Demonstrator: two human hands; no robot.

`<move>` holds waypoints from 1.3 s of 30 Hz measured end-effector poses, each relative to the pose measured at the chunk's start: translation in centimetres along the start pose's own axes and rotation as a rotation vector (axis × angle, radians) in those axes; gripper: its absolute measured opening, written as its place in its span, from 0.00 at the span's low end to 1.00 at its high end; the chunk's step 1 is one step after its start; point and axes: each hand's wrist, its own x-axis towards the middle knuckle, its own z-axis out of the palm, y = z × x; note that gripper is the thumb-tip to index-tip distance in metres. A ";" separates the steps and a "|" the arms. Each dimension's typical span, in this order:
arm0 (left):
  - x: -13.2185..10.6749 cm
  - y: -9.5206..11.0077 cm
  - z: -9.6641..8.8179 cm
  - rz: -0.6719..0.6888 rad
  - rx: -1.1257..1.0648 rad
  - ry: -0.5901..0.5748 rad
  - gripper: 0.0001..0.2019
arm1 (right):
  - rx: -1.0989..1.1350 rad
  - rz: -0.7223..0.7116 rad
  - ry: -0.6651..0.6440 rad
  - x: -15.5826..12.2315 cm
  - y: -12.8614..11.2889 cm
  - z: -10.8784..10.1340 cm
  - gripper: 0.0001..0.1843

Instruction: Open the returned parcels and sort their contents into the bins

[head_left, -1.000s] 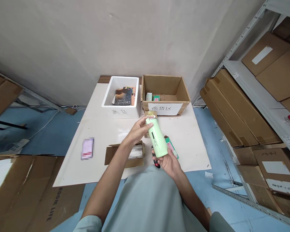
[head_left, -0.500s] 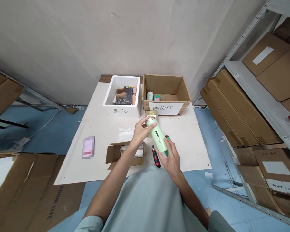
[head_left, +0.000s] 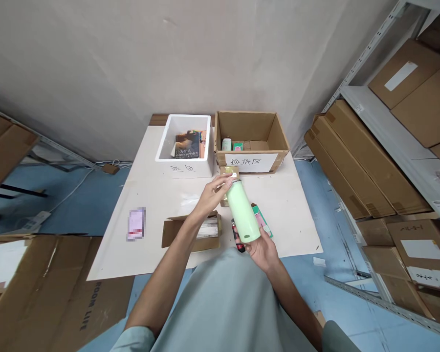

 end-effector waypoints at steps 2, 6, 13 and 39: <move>0.0 -0.1 0.3 -0.061 -0.083 -0.041 0.31 | 0.134 0.091 -0.034 -0.1 0.0 -0.2 0.33; -0.2 -0.9 1.1 -0.210 -0.304 -0.005 0.34 | 0.194 0.164 -0.056 0.0 -0.3 -0.5 0.32; -0.2 -1.8 1.3 -0.285 -0.315 0.179 0.36 | -0.658 -0.346 0.247 0.6 -1.7 -0.7 0.45; -0.7 -2.9 1.2 -0.351 -0.157 -0.014 0.26 | 0.027 0.197 0.103 0.7 -1.6 -3.1 0.28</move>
